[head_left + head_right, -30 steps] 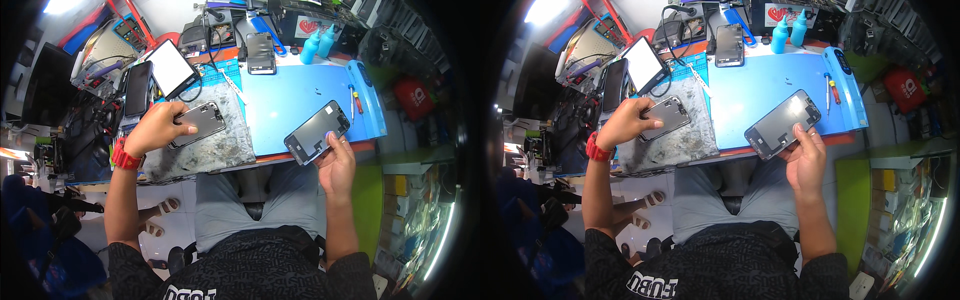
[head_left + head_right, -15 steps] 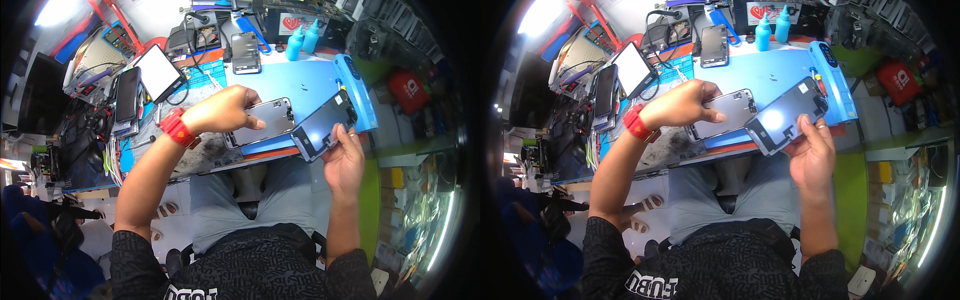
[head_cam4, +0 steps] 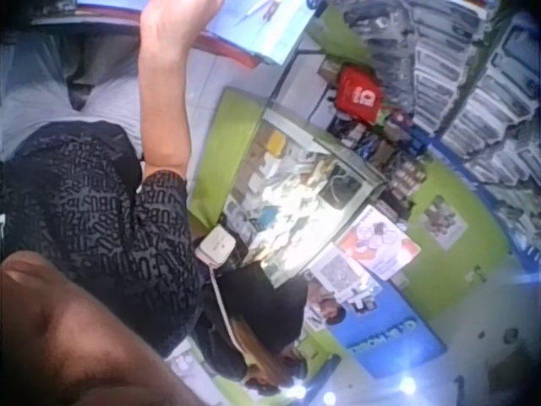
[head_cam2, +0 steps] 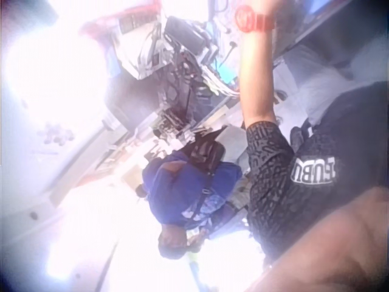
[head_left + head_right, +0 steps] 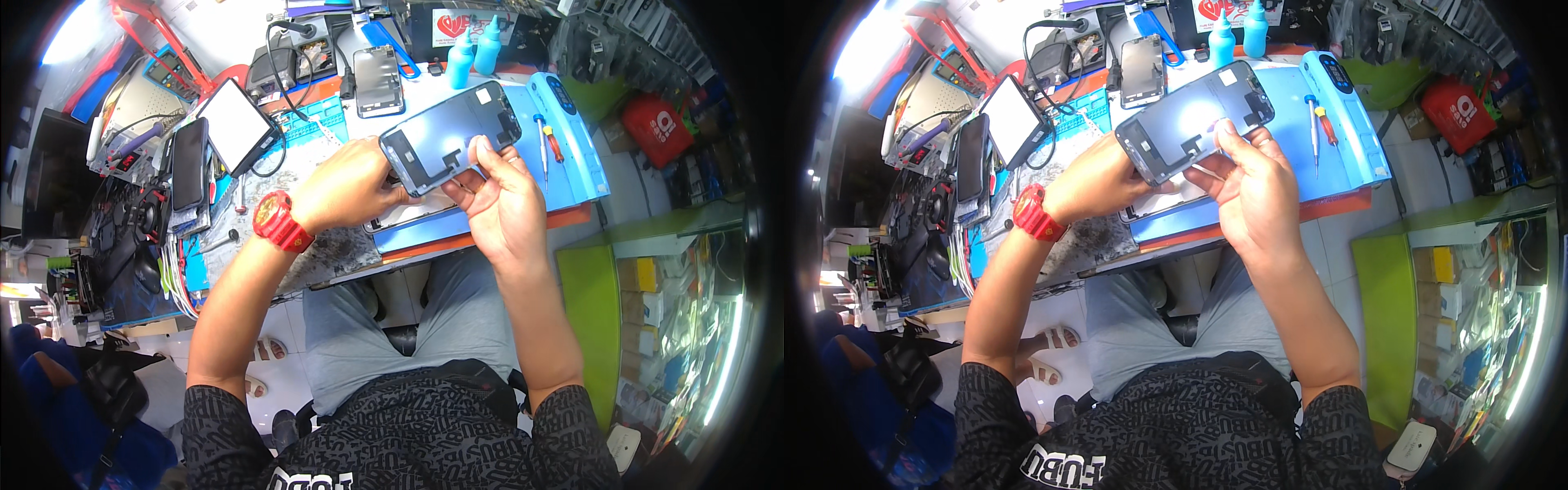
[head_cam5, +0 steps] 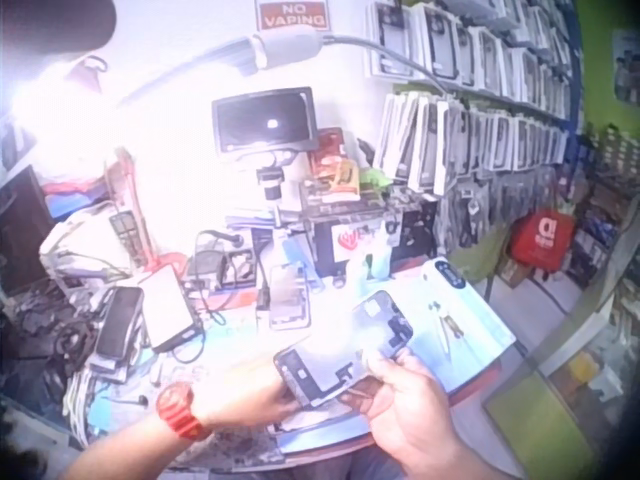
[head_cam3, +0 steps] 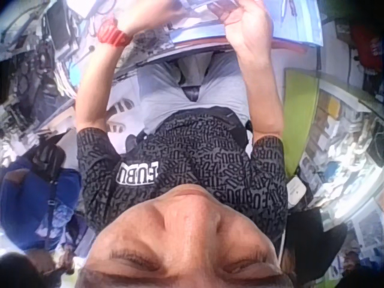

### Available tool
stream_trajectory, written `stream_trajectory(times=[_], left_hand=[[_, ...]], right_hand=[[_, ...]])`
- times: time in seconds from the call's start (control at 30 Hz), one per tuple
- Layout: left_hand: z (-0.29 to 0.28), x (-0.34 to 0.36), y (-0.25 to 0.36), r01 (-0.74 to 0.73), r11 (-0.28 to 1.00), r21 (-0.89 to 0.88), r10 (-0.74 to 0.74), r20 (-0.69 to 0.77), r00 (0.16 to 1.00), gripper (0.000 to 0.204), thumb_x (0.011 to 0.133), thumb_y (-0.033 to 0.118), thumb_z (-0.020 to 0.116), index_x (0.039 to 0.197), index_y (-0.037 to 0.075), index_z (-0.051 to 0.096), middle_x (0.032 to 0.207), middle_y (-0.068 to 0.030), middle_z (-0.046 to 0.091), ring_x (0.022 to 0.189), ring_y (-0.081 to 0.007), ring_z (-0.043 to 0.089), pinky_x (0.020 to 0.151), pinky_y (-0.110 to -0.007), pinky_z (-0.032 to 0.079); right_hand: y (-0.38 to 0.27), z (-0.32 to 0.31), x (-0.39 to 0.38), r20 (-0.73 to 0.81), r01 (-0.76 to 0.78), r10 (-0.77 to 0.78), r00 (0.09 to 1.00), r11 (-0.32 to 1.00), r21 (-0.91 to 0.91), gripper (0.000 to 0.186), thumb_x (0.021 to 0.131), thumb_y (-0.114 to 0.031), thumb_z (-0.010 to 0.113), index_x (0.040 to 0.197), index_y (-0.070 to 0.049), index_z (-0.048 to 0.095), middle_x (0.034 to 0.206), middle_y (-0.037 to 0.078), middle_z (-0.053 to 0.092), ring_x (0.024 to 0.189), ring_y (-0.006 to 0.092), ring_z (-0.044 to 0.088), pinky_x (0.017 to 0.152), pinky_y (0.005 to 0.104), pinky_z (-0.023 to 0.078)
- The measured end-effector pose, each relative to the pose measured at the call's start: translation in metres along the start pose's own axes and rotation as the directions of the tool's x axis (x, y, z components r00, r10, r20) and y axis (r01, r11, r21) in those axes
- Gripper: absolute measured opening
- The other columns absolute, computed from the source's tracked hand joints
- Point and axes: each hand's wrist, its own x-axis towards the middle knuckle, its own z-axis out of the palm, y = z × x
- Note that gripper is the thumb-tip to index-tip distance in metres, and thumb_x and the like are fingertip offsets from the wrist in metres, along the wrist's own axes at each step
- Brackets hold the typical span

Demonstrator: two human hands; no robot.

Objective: The person disassembles a mobile phone using a screwdriver, separates the screen from the housing, and plugs in a charging cable to the base while the Apple logo is visible on the screen.

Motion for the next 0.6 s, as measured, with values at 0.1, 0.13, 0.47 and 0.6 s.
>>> stream_trajectory(times=[0.1, 0.13, 0.47, 0.6], left_hand=[[0.005, -0.005, 0.002, -0.104, 0.994, 0.032, 0.107, -0.141, 0.984, 0.044, 0.083, 0.02, 0.088, 0.118, -0.002, 0.072, 0.109, -0.0277, 0.074, 0.105, -0.0477, 0.07, 0.091, -0.053, 0.056], [0.005, -0.006, 0.004, -0.072, 0.997, 0.022, 0.075, -0.129, 0.989, 0.045, 0.083, 0.02, 0.088, 0.119, -0.001, 0.071, 0.112, -0.0281, 0.073, 0.107, -0.0475, 0.07, 0.093, -0.053, 0.056], [-0.012, -0.05, 0.016, -0.06, 0.711, -0.7, -0.145, -0.229, 0.962, 0.073, 0.094, 0.017, 0.086, 0.154, -0.002, 0.049, 0.131, -0.0116, 0.063, 0.121, -0.0186, 0.061, 0.105, -0.037, 0.051], [-0.022, -0.032, 0.026, 0.093, 0.588, -0.804, -0.363, -0.16, 0.918, 0.051, 0.102, 0.02, 0.081, 0.144, -0.002, 0.062, 0.112, -0.002, 0.069, 0.094, -0.0073, 0.064, 0.084, -0.026, 0.054]], right_hand=[[0.002, 0.005, 0.002, 0.002, 0.003, -0.003, 1.0, 1.0, 0.005, 0.011, 0.109, -0.013, 0.065, 0.117, -0.009, 0.06, 0.112, 0.007, 0.071, 0.1, 0.0239, 0.075, 0.085, 0.0434, 0.065], [0.003, 0.005, 0.002, 0.001, -0.002, 0.002, 1.0, 1.0, 0.013, 0.011, 0.109, -0.013, 0.065, 0.117, -0.01, 0.06, 0.112, 0.007, 0.071, 0.1, 0.0238, 0.075, 0.084, 0.0431, 0.065], [0.016, 0.005, 0.002, -0.007, -0.007, 0.007, 1.0, 1.0, 0.001, 0.006, 0.11, -0.016, 0.065, 0.113, -0.012, 0.062, 0.11, 0.002, 0.072, 0.1, 0.0219, 0.075, 0.084, 0.0413, 0.066], [0.027, 0.015, 0.0, 0.03, -0.01, 0.011, 0.999, 1.0, -0.014, 0.01, 0.111, -0.015, 0.065, 0.119, -0.013, 0.06, 0.112, 0.002, 0.072, 0.1, 0.0215, 0.075, 0.085, 0.0424, 0.065]])
